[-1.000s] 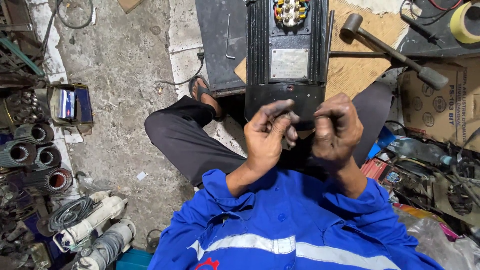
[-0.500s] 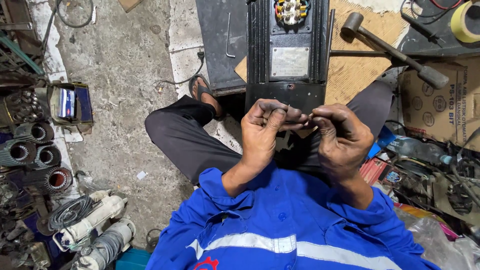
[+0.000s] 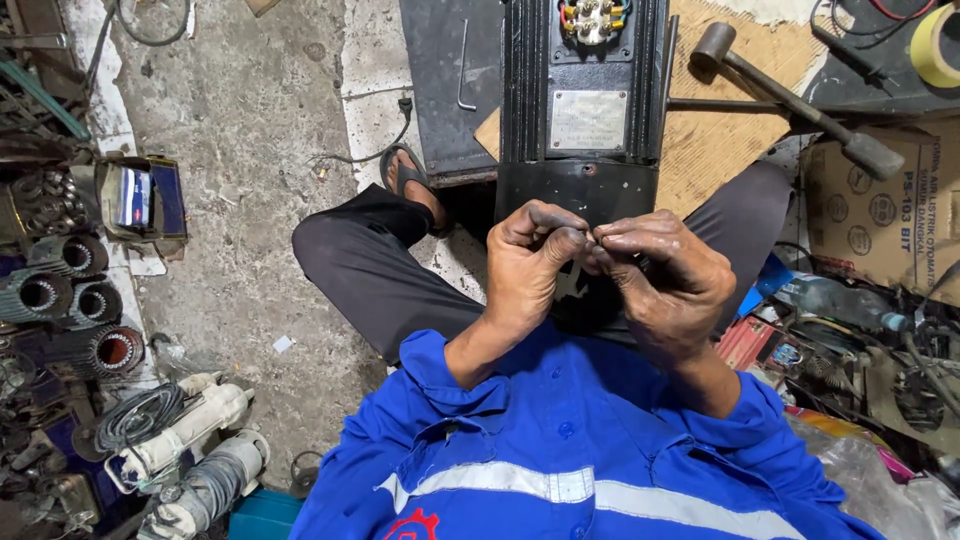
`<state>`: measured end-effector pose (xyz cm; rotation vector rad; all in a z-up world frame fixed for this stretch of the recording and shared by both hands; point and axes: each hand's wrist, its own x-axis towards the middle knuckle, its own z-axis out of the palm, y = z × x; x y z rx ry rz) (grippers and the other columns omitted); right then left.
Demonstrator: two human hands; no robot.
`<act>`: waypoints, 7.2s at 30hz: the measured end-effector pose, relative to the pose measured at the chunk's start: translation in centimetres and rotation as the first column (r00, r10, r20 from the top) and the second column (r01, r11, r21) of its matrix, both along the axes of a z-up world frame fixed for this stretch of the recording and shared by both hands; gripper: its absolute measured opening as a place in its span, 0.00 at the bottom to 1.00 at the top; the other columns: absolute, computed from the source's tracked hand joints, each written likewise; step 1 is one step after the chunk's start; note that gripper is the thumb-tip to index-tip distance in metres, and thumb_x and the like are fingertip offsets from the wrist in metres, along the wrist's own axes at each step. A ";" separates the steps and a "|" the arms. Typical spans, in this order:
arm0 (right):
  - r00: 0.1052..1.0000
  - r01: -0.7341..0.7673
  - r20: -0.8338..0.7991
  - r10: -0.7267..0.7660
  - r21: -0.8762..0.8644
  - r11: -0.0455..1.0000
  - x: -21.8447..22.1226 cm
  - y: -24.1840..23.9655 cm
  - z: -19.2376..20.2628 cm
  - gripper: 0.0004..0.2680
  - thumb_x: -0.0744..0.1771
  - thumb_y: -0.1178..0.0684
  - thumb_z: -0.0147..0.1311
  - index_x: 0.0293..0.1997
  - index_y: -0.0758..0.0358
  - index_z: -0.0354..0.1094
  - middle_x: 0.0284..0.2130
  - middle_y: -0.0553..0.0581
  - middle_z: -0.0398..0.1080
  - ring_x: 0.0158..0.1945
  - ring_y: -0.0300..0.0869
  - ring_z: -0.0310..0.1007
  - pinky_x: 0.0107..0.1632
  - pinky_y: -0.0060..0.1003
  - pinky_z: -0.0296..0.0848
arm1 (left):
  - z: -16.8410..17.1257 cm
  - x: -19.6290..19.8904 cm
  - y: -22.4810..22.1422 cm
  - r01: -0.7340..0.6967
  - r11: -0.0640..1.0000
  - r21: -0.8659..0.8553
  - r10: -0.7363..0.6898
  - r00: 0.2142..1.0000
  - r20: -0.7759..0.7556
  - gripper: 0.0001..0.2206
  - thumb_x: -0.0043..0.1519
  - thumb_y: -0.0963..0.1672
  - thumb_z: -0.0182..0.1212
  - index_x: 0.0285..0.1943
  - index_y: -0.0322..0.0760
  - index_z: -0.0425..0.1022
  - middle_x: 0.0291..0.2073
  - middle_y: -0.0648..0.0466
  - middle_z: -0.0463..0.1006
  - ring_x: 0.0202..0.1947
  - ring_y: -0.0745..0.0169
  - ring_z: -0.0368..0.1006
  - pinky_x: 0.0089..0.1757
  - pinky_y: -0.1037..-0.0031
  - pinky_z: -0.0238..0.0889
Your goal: Cleaning and installing a protective cover onto an electric motor, including making internal adjustments with a tool.
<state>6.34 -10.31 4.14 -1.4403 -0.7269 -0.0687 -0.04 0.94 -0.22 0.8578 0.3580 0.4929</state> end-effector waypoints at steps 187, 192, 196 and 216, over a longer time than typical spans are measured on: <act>0.871 0.038 0.322 0.371 -0.798 0.602 7.2 3.0 3.3 0.12 0.61 0.70 0.58 0.47 0.73 0.74 0.43 0.65 0.73 0.40 0.53 0.69 0.45 0.44 0.69 | -1.9 0.7 6.4 0.186 0.093 0.978 -0.014 0.982 -0.186 0.42 0.55 0.60 0.75 0.72 0.37 0.65 0.69 0.50 0.67 0.73 0.46 0.58 0.73 0.43 0.40; 0.836 0.092 0.367 0.407 -0.826 0.556 7.0 2.8 2.5 0.11 0.62 0.68 0.57 0.49 0.73 0.72 0.45 0.66 0.71 0.43 0.55 0.69 0.48 0.44 0.70 | -2.0 0.7 6.6 0.201 0.087 0.976 -0.024 0.980 -0.200 0.41 0.57 0.60 0.73 0.73 0.39 0.64 0.71 0.51 0.64 0.74 0.47 0.56 0.74 0.44 0.39; 0.827 0.087 0.346 0.444 -0.858 0.506 7.4 2.2 1.7 0.12 0.63 0.66 0.57 0.51 0.73 0.70 0.47 0.67 0.70 0.44 0.54 0.68 0.49 0.44 0.72 | -1.7 0.8 7.0 0.221 0.088 0.971 -0.035 0.975 -0.219 0.39 0.58 0.61 0.68 0.72 0.41 0.66 0.70 0.51 0.65 0.73 0.47 0.58 0.73 0.44 0.38; 0.835 -0.046 0.175 0.522 -0.923 0.383 8.7 -1.4 -0.8 0.14 0.60 0.57 0.59 0.48 0.65 0.74 0.45 0.62 0.73 0.49 0.51 0.74 0.54 0.45 0.76 | -12.3 24.1 33.7 0.228 -0.368 0.901 0.166 0.970 -0.177 0.30 0.57 0.45 0.77 0.66 0.32 0.67 0.58 0.43 0.71 0.56 0.42 0.67 0.53 0.54 0.58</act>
